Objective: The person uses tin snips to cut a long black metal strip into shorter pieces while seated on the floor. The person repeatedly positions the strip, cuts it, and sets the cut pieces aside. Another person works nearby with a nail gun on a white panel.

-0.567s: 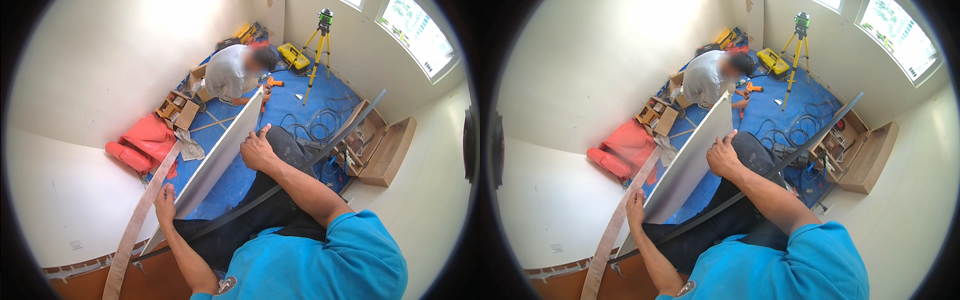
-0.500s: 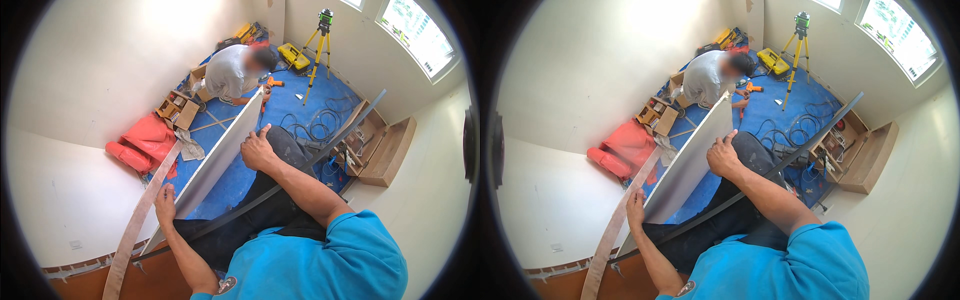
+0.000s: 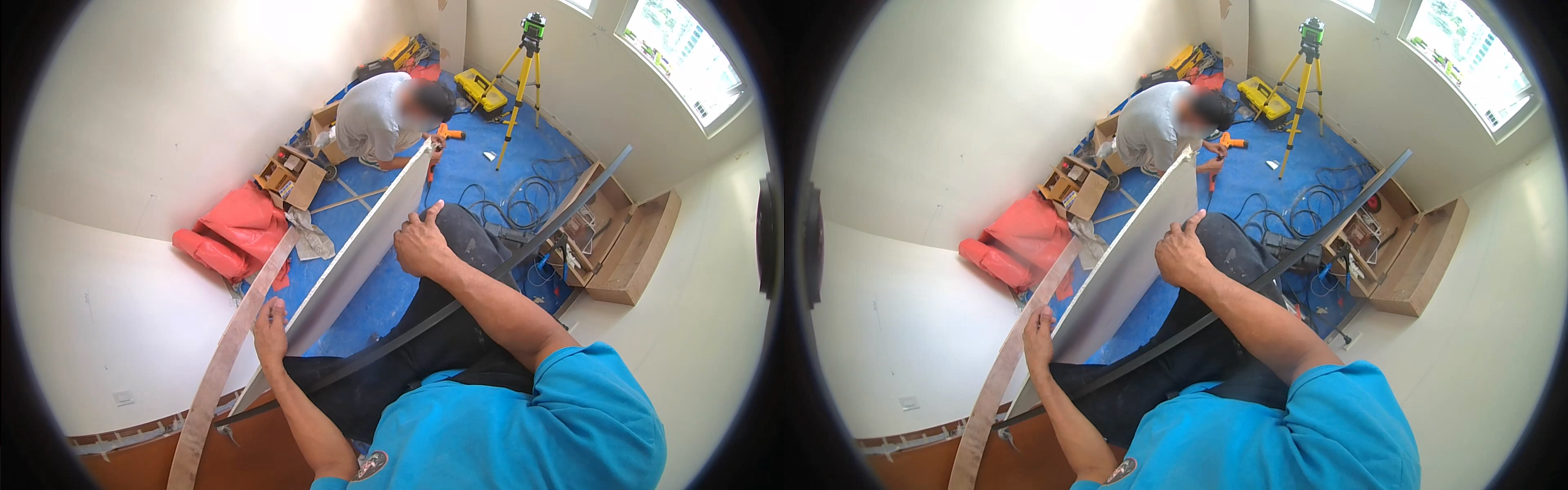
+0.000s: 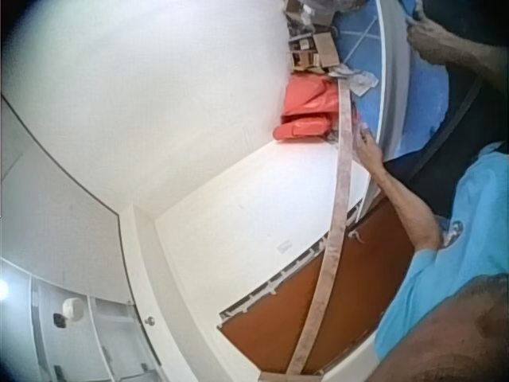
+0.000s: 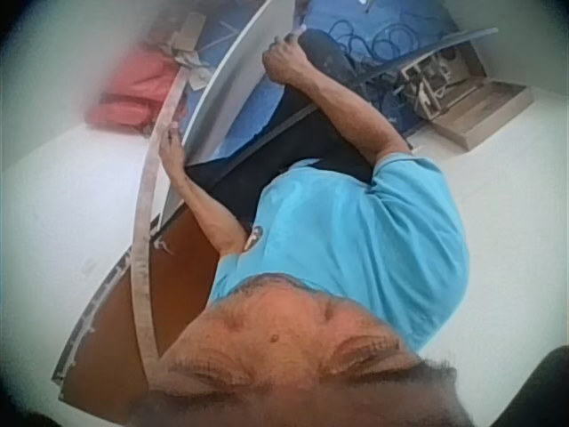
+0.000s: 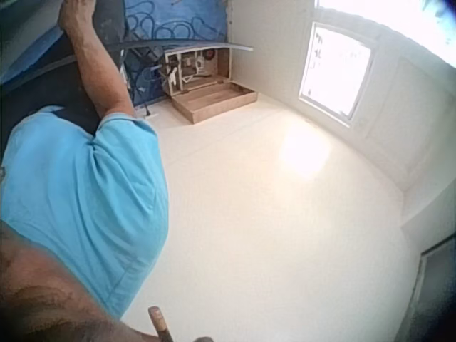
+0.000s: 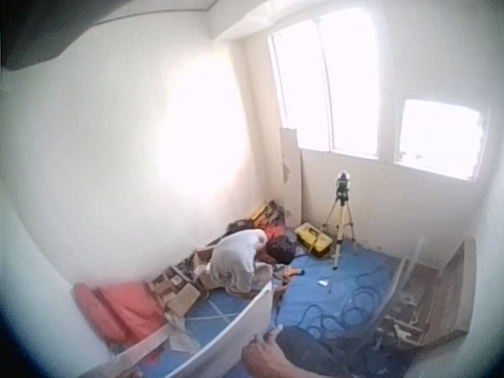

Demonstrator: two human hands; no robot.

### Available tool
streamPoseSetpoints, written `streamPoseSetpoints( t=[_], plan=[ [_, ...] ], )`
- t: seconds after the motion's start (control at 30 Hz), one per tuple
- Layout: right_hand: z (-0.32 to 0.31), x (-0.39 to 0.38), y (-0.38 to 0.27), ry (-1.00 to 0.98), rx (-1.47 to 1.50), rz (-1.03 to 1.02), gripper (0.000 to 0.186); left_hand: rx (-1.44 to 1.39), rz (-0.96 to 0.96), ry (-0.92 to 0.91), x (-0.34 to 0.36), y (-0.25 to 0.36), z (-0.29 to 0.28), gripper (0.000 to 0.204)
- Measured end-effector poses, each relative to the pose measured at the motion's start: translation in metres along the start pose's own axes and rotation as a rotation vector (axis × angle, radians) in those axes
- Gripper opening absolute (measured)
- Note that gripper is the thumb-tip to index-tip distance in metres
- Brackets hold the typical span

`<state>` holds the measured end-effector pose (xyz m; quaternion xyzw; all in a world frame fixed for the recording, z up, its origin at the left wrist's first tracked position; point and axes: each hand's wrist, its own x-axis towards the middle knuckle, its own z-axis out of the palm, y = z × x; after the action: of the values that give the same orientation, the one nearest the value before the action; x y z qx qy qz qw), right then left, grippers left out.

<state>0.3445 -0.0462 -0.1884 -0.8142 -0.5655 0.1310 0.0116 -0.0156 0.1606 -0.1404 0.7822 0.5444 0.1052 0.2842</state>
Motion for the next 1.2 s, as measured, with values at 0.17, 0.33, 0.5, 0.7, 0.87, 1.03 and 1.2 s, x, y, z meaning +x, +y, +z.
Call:
streamPoseSetpoints(
  t=[0.17,0.33,0.5,0.7,0.87,1.03,1.2],
  plan=[
    [0.0009,0.0003,0.0,-0.007,0.003,0.0,0.029,-0.02,-0.013,0.001,0.0005,-0.0033,0.0011,0.069],
    [0.0011,-0.0003,0.0001,0.001,0.003,-0.001,0.029,0.02,-0.009,-0.003,-0.0001,-0.0009,0.0002,0.069],
    [0.0003,-0.0003,0.0,0.0,0.009,0.0,0.028,0.013,-0.022,-0.008,-0.0029,0.0042,-0.0008,0.07],
    [0.0021,-0.0005,0.0003,0.015,0.003,-0.002,0.027,0.025,-0.028,-0.009,-0.003,0.0049,-0.0008,0.071],
    [0.004,-0.0005,0.0008,0.028,-0.008,-0.008,0.027,0.016,-0.033,-0.011,-0.001,0.0017,-0.0004,0.071],
    [0.0043,-0.0011,0.0008,0.044,-0.003,-0.008,0.028,0.017,-0.018,-0.008,-0.0007,0.0001,0.0002,0.071],
    [0.0029,-0.0007,0.0011,0.016,0.003,-0.008,0.028,0.007,-0.019,-0.009,-0.0003,-0.0002,0.0002,0.072]
  ],
)
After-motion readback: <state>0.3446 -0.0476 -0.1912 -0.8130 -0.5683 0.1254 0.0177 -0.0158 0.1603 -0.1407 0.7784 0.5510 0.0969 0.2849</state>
